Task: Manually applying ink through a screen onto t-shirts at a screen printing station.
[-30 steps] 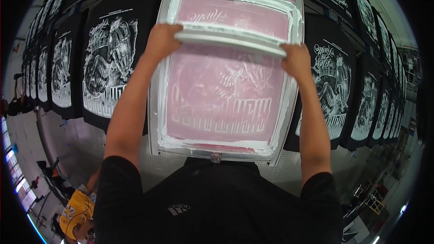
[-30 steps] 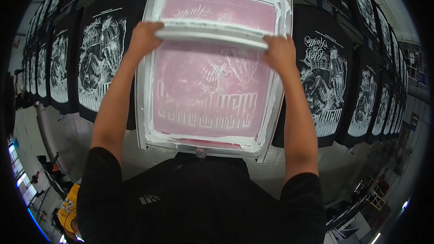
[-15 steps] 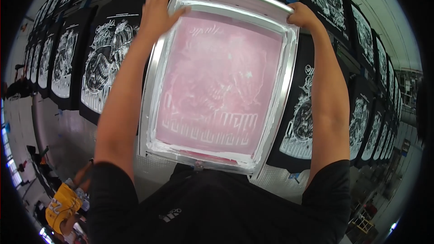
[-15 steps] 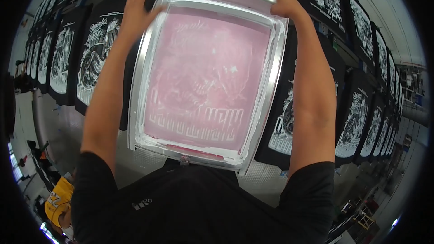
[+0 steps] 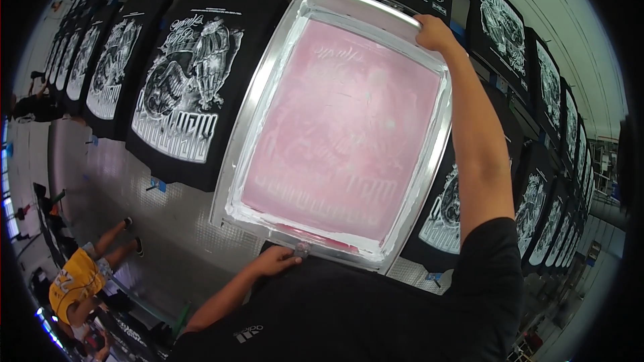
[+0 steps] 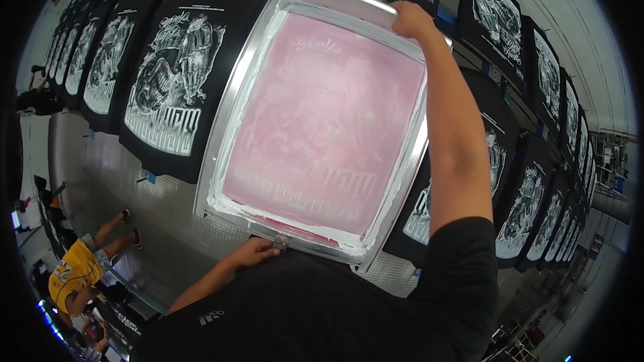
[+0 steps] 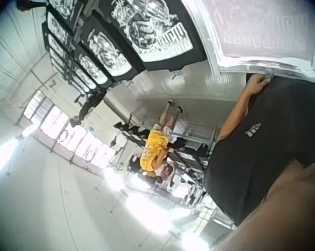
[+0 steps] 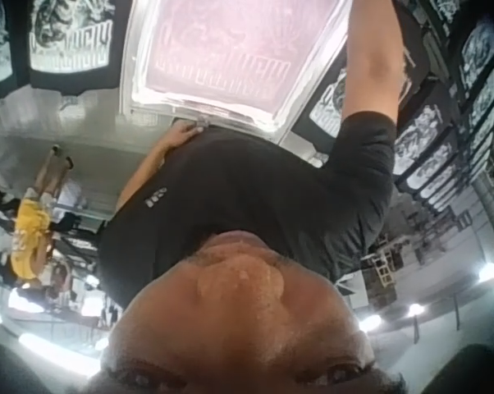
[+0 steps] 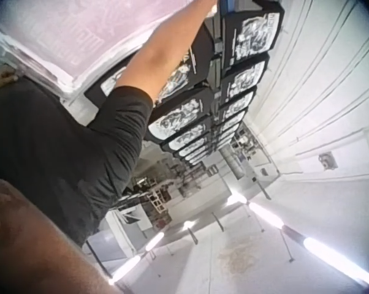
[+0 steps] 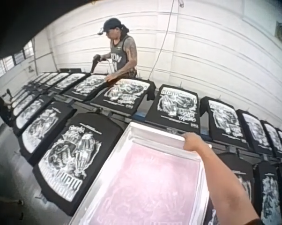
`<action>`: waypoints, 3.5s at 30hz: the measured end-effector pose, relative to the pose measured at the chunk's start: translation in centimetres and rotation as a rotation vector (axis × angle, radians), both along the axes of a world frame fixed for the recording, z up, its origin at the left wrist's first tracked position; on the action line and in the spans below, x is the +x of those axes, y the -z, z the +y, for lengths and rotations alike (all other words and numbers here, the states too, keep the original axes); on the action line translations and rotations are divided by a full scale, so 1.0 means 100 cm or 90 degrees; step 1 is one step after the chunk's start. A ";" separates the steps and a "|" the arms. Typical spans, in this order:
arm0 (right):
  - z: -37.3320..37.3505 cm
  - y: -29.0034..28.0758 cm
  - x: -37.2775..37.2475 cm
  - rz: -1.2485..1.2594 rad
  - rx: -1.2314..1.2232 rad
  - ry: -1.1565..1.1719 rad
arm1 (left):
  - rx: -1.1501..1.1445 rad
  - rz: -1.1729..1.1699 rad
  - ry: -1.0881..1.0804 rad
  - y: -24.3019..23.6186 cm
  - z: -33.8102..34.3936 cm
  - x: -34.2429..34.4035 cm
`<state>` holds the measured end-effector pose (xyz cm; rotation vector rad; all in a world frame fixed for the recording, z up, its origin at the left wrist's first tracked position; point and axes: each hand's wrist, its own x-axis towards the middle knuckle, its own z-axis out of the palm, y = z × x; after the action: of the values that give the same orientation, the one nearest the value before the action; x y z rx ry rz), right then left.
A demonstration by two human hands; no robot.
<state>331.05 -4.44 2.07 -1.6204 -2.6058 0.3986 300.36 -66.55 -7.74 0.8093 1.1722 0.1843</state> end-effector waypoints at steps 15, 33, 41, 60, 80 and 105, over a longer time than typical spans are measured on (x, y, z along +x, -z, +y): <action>-0.415 -0.033 -0.059 0.014 -0.118 0.064 | 0.218 0.054 0.009 -0.016 0.014 0.014; -0.536 -0.043 0.037 0.110 -0.074 0.100 | 0.317 0.371 0.035 -0.077 0.011 -0.040; -0.504 0.027 0.055 0.670 -0.374 0.341 | 0.502 0.551 -0.343 -0.006 0.092 -0.186; -0.600 -0.024 0.487 0.738 -0.269 0.528 | 0.361 0.233 -0.356 -0.035 0.051 0.291; -0.570 0.012 0.570 0.699 -0.322 0.473 | 0.330 0.280 -0.429 -0.040 0.060 0.363; -0.557 0.043 0.553 0.720 -0.310 0.446 | 0.368 0.239 -0.410 -0.006 0.079 0.338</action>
<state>386.39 -60.13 -2.18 -1.5507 -1.0980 1.4062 334.15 -58.64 -7.11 0.9626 1.7508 0.9695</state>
